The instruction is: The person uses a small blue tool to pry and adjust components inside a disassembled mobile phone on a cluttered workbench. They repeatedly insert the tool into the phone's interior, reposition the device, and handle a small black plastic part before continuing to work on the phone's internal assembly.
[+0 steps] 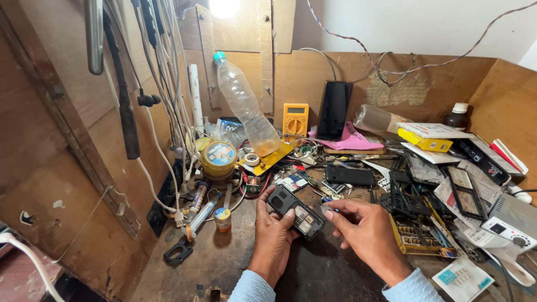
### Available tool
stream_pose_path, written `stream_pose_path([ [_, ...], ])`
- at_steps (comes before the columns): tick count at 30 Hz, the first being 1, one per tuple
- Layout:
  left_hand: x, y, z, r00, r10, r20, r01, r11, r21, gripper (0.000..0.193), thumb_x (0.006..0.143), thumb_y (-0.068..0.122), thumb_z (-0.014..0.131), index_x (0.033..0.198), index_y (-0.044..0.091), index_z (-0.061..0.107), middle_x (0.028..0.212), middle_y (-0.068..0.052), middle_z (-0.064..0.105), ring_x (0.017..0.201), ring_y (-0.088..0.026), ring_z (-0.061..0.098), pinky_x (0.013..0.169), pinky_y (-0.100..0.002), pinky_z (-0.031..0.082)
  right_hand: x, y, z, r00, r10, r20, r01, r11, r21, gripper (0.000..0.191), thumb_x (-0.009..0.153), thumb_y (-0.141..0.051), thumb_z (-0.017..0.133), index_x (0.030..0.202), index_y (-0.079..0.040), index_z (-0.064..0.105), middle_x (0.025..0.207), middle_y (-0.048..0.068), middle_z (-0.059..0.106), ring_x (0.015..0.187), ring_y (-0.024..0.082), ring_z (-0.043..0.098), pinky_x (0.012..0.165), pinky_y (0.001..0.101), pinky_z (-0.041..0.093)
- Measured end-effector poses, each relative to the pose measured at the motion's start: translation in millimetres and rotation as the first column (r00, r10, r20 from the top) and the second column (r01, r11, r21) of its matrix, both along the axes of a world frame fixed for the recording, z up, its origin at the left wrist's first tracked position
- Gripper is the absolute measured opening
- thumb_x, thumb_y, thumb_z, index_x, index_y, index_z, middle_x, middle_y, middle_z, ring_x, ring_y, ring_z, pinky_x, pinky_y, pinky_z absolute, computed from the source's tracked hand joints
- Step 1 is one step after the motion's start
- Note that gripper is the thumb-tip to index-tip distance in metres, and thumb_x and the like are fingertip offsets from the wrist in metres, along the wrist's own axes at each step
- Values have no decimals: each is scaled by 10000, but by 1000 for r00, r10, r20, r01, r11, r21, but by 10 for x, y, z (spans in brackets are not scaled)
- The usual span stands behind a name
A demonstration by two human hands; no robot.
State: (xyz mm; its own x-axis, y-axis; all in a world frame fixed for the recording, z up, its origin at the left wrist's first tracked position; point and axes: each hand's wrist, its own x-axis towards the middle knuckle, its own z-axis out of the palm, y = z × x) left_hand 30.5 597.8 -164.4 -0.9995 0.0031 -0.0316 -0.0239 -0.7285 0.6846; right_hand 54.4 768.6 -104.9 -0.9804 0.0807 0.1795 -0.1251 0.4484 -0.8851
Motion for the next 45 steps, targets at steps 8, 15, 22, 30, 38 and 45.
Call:
stream_pose_path([
  [8,-7,51,6,999,13,-30,-14,1000,-22,664,889,-130,528,1435,222,394,1149,-90,646,949,-188,709,764,-401,665,120,-18,23,938,94,-333,26,940,339,191,797,-140,805,980,-89,827,790,43,768,610,137,710,524,294,516],
  [15,19,93,21,998,60,-11,-61,989,-137,667,881,-129,550,1424,237,429,1069,-88,677,875,-169,716,657,-329,643,183,-73,1,907,92,-411,70,929,363,189,794,-120,779,975,-71,804,822,83,746,714,213,752,607,341,558],
  [22,26,83,14,998,65,-26,-68,987,-145,677,869,-122,579,1431,226,432,1085,-97,687,886,-167,714,642,-312,622,241,-219,-147,818,177,-547,209,795,570,229,824,-48,725,1050,-38,760,861,132,652,732,342,684,629,433,541],
  [30,-2,23,-48,998,46,-47,-53,986,-156,666,877,-117,602,1438,211,458,1077,-93,680,894,-172,696,650,-325,604,-48,-95,-148,956,54,-290,42,948,316,151,822,-91,784,954,-19,803,743,105,720,621,232,687,528,336,523],
  [38,67,-75,10,997,-75,-16,75,997,-24,643,885,-121,552,1421,215,438,1077,-96,679,916,-200,711,752,-400,642,-214,140,-62,889,182,421,-57,955,-291,237,843,-72,770,1018,89,781,678,114,688,500,171,639,394,314,489],
  [45,143,-46,119,992,-123,-14,122,989,-81,642,878,-131,536,1424,186,418,1138,-173,693,1027,-247,732,821,-389,645,-76,239,-106,914,161,373,-56,959,-277,289,833,-103,786,1054,84,789,689,154,720,504,191,662,413,322,522],
])
